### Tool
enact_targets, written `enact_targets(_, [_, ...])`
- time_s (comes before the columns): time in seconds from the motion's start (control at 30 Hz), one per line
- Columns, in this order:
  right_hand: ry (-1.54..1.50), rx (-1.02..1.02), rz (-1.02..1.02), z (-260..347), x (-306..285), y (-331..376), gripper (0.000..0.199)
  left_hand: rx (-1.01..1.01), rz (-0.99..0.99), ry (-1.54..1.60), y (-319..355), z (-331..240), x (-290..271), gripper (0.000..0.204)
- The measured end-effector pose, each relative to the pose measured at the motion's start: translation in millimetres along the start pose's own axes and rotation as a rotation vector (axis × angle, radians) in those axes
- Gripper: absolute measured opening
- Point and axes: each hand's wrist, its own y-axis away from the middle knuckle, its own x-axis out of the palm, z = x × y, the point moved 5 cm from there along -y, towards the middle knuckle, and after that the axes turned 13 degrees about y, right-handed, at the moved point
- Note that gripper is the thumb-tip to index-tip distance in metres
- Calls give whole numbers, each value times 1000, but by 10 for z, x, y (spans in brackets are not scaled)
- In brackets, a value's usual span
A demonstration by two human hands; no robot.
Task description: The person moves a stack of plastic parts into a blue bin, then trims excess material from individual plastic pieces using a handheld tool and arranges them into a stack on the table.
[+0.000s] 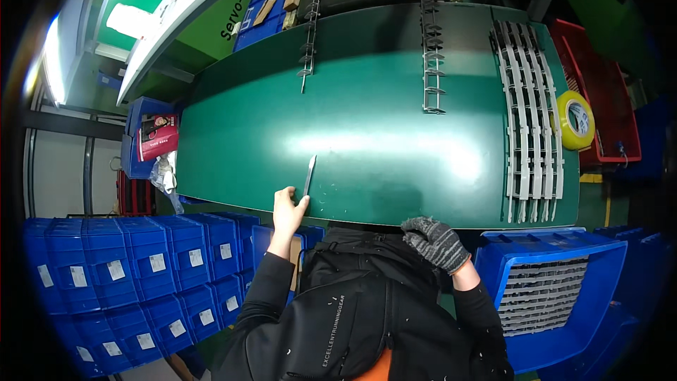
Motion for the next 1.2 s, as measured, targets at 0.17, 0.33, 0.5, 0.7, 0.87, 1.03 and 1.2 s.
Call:
enact_targets(0.17, [-17, -42, -56, 143, -17, -324, 21, -243, 149, -10, -114, -33, 183, 21])
enact_targets(0.33, [4, -66, 67, 255, 112, -546, 22, -252, 186, 274, -72, -334, 233, 18])
enact_targets(0.5, [-115, 16, -168, 281, 333, -716, 26, -101, 356, 500, 268, -1285, 547, 17])
enact_targets(0.7, [-215, 121, -251, 11, 756, -727, 24, 140, 574, 521, 471, -1287, 702, 19])
enact_targets(0.87, [-731, 303, -492, 234, 489, -719, 22, 225, 448, 647, -291, -1122, 429, 20])
enact_targets(1.03, [-156, 13, -177, 1115, 736, -955, 21, 116, 179, 638, -1689, -589, 389, 21])
enact_targets(1.2, [-261, -305, 35, 2067, 1195, -1125, 43, -176, 97, 340, -2380, -100, 236, 30])
